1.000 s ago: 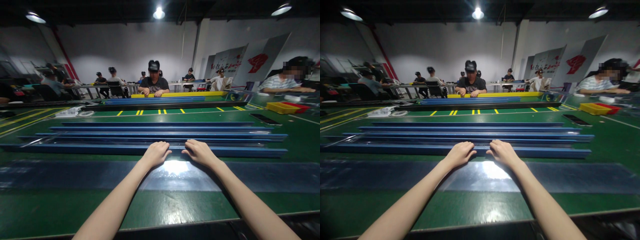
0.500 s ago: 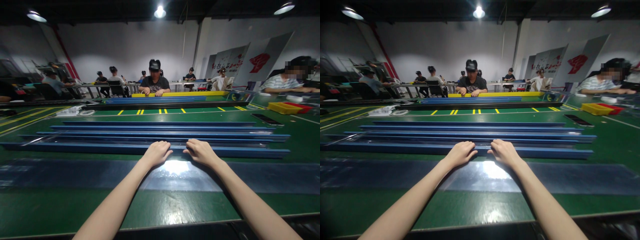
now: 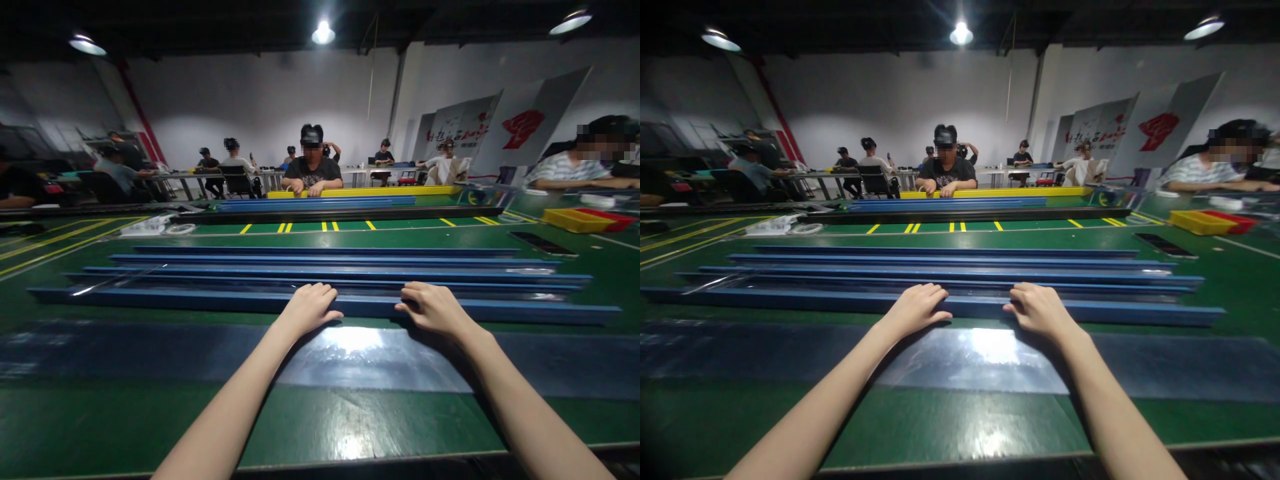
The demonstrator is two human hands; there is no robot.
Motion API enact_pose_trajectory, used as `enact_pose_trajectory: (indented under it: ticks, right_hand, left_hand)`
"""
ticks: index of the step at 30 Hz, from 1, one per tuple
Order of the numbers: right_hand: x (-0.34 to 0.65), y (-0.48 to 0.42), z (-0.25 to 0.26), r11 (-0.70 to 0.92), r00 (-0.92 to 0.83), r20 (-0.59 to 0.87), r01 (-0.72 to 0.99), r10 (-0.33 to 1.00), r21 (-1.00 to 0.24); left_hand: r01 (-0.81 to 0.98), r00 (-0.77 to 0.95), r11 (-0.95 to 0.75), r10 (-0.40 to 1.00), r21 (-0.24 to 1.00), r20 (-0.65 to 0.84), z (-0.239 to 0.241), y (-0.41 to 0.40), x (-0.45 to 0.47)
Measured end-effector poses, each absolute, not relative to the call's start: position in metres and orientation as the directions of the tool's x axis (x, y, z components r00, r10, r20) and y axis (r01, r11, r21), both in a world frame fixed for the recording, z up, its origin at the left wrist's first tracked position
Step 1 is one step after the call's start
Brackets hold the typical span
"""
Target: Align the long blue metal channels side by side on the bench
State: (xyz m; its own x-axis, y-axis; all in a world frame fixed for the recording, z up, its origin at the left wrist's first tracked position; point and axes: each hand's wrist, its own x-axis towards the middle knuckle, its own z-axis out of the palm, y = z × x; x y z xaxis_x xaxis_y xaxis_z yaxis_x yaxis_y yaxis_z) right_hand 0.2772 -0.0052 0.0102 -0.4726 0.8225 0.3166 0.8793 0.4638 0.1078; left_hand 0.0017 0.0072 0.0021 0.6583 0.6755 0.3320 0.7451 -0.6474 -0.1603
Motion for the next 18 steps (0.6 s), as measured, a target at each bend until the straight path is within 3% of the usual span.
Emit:
enact_pose_trajectory:
  ticks: [6,18]
  right_hand:
    - [0.284,-0.007,0.013,0.439,-0.437,0.304,0.896,0.846,0.065]
    - [0.271,-0.001,0.013,0.45,-0.444,0.231,0.892,0.866,0.029]
  left_hand:
    - [0.779,0.612,-0.62,0.719,-0.093,0.331,0.003,0.004,-0.016]
    - [0.757,0.648,-0.637,0.703,-0.143,0.293,0.003,0.009,-0.017]
